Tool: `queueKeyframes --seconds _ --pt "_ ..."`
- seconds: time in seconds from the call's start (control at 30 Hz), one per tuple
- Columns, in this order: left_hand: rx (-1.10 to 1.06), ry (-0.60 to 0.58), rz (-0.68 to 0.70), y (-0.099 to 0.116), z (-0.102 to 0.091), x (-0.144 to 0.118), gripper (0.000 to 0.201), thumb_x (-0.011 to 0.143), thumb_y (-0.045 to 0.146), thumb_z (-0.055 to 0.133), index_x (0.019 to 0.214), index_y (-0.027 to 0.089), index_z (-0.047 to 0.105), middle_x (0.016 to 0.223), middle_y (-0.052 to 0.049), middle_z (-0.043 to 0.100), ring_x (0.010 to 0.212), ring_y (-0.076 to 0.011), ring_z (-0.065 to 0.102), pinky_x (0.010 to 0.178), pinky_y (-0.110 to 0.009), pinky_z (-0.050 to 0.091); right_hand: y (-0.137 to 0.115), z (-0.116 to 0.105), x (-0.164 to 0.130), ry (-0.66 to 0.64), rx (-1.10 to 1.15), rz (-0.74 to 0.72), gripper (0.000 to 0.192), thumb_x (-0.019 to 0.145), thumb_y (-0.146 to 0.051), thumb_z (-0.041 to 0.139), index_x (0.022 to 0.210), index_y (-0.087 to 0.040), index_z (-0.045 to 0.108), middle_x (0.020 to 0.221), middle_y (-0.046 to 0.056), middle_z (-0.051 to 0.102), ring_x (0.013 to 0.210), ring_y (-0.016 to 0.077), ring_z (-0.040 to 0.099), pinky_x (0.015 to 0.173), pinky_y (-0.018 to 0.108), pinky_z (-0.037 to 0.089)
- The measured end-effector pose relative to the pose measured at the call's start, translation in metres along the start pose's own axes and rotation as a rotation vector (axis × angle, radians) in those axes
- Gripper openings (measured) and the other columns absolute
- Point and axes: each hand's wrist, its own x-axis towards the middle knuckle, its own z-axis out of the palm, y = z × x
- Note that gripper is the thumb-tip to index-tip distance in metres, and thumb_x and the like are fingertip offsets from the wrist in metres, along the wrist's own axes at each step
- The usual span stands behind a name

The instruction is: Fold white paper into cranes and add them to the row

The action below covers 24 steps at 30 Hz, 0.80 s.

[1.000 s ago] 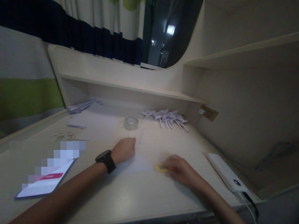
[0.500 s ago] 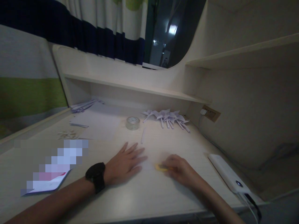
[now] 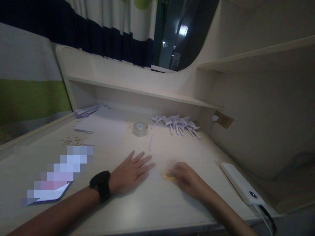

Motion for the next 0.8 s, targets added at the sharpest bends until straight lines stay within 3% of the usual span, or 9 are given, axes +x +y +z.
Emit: queueKeyframes --seconds 0.13,0.27,0.4,0.8 --pt "0.017 -0.003 0.0 -0.002 0.002 0.0 0.045 0.098 0.041 0.02 0.142 0.036 0.028 0.149 0.001 0.03 0.139 -0.026 0.019 0.11 -0.054 0.009 -0.002 0.003 -0.001 0.018 -0.018 -0.014 0.025 0.083 -0.009 0.049 0.1 -0.02 0.063 0.096 0.007 0.057 0.091 0.0196 0.05 0.079 0.032 0.041" --pt "0.032 0.0 0.004 -0.003 0.003 0.0 0.045 0.098 0.041 0.02 0.142 0.036 0.027 0.15 0.001 0.029 0.139 -0.026 0.018 0.11 -0.054 0.008 0.001 0.01 -0.001 0.074 -0.036 -0.054 0.028 0.085 -0.025 0.056 0.112 -0.021 0.061 0.099 0.008 0.056 0.092 0.0208 0.05 0.079 0.034 0.04" --pt "0.026 -0.015 0.002 -0.002 0.001 0.0 0.045 0.098 0.041 0.02 0.142 0.037 0.026 0.15 0.001 0.028 0.139 -0.0263 0.017 0.11 -0.055 0.008 0.006 0.017 0.0 0.127 -0.072 -0.057 0.023 0.088 -0.029 0.053 0.106 -0.021 0.065 0.093 0.008 0.057 0.087 0.0196 0.051 0.075 0.032 0.04" --pt "-0.029 -0.021 0.0 -0.002 -0.001 0.0 0.044 0.098 0.04 0.021 0.141 0.036 0.028 0.15 0.001 0.028 0.139 -0.0265 0.018 0.11 -0.055 0.008 0.015 0.004 0.013 0.021 0.022 -0.116 0.028 0.089 -0.039 0.053 0.105 -0.022 0.068 0.097 0.009 0.06 0.093 0.0204 0.051 0.084 0.034 0.04"
